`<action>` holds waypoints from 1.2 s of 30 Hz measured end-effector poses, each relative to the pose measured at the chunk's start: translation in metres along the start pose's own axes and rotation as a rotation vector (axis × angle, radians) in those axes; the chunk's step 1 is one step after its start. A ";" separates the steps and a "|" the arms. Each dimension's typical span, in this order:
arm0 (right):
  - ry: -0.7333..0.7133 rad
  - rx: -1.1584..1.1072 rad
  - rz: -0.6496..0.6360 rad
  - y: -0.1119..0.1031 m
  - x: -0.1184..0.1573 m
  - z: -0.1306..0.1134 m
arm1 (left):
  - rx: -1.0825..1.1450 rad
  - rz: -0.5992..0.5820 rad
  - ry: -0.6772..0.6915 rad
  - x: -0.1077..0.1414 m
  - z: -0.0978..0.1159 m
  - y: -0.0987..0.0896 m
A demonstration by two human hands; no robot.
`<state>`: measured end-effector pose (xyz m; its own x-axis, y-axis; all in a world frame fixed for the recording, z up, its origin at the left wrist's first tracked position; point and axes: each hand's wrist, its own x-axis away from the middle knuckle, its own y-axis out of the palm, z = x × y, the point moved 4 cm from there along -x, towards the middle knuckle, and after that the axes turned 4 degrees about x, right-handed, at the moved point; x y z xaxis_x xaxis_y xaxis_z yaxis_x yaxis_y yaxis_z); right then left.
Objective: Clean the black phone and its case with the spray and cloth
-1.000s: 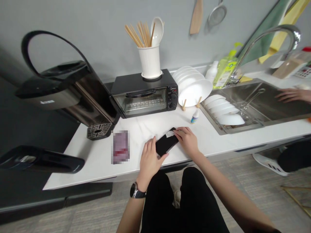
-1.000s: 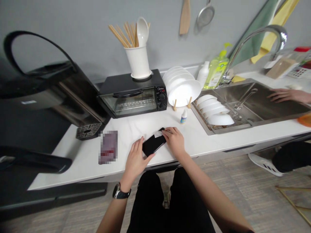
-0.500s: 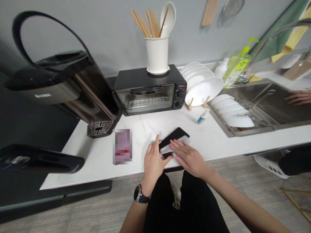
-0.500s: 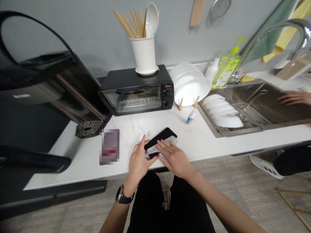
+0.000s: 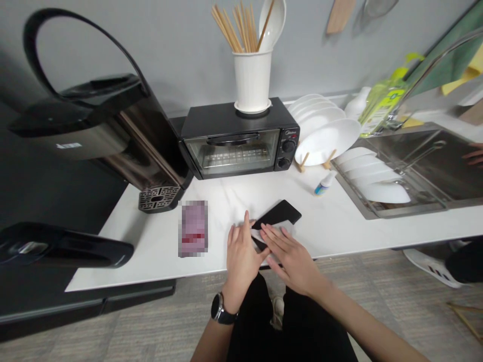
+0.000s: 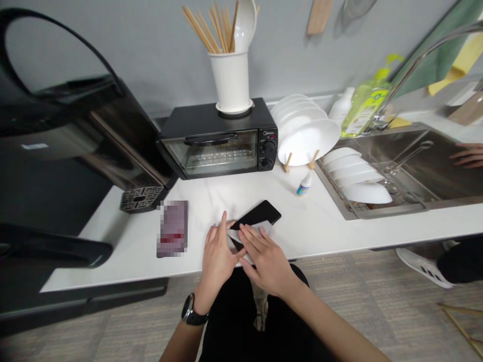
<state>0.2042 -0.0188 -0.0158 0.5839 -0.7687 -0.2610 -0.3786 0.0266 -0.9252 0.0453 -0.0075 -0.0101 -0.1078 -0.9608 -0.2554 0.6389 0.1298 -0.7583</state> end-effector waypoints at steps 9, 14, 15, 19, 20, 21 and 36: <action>0.112 0.095 0.134 0.011 -0.036 0.025 | 0.036 0.018 -0.006 -0.003 -0.001 0.002; -0.052 -0.038 0.008 0.012 -0.009 -0.020 | -0.021 0.037 -0.028 0.001 -0.003 0.005; -0.040 -0.038 0.003 0.008 -0.003 -0.014 | -0.013 0.033 -0.040 0.001 -0.003 0.006; 0.130 0.064 0.092 -0.005 -0.004 0.039 | 0.008 0.037 -0.026 0.000 0.003 0.004; 0.191 0.102 0.129 -0.006 -0.011 0.051 | 0.010 0.037 -0.013 0.000 0.005 0.003; 0.246 0.134 0.160 -0.005 -0.018 0.058 | 0.009 0.035 0.002 -0.001 0.006 0.003; 0.186 0.115 0.146 -0.013 -0.005 0.062 | 0.189 -0.013 -0.044 0.000 -0.006 0.000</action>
